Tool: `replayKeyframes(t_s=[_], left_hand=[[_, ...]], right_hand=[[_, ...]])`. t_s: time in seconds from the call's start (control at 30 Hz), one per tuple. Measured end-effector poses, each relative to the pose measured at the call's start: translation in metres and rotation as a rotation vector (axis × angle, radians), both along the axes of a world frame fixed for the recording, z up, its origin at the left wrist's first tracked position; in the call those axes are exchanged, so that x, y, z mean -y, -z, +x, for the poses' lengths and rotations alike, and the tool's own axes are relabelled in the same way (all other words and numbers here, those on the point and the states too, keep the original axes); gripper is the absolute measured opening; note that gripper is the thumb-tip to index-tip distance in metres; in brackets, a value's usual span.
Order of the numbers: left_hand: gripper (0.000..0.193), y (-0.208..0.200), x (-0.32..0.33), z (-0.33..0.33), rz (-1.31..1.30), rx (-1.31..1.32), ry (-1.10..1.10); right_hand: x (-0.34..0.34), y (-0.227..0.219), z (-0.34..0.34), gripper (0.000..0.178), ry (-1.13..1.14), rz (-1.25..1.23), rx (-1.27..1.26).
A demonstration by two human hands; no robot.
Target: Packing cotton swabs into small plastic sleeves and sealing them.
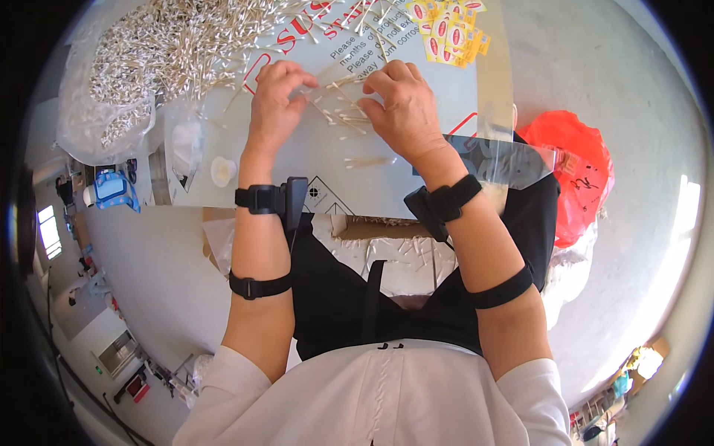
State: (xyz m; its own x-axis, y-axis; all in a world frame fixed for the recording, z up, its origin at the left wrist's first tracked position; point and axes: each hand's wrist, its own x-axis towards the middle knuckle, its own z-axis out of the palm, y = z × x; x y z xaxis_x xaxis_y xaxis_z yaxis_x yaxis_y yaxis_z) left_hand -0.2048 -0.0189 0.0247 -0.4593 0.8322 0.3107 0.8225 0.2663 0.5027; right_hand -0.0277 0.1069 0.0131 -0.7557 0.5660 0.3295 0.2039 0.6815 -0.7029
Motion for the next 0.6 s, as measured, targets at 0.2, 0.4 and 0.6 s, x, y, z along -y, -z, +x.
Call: replayKeyframes(t_s=[0.2,0.4,0.6], left_hand=[[0.015,0.003,0.015,0.009,-0.060,-0.020,0.125],[0.012,0.025,-0.011,-0.010,0.030,-0.034,-0.206],[0.010,0.029,-0.041,0.004,0.007,-0.042,-0.062]], right_hand=[[0.007,0.013,-0.004,0.007,-0.005,0.118,0.023],[0.000,0.012,-0.006,0.001,-0.055,0.179,0.071],[-0.019,0.008,-0.005,0.005,-0.086,0.230,0.167]])
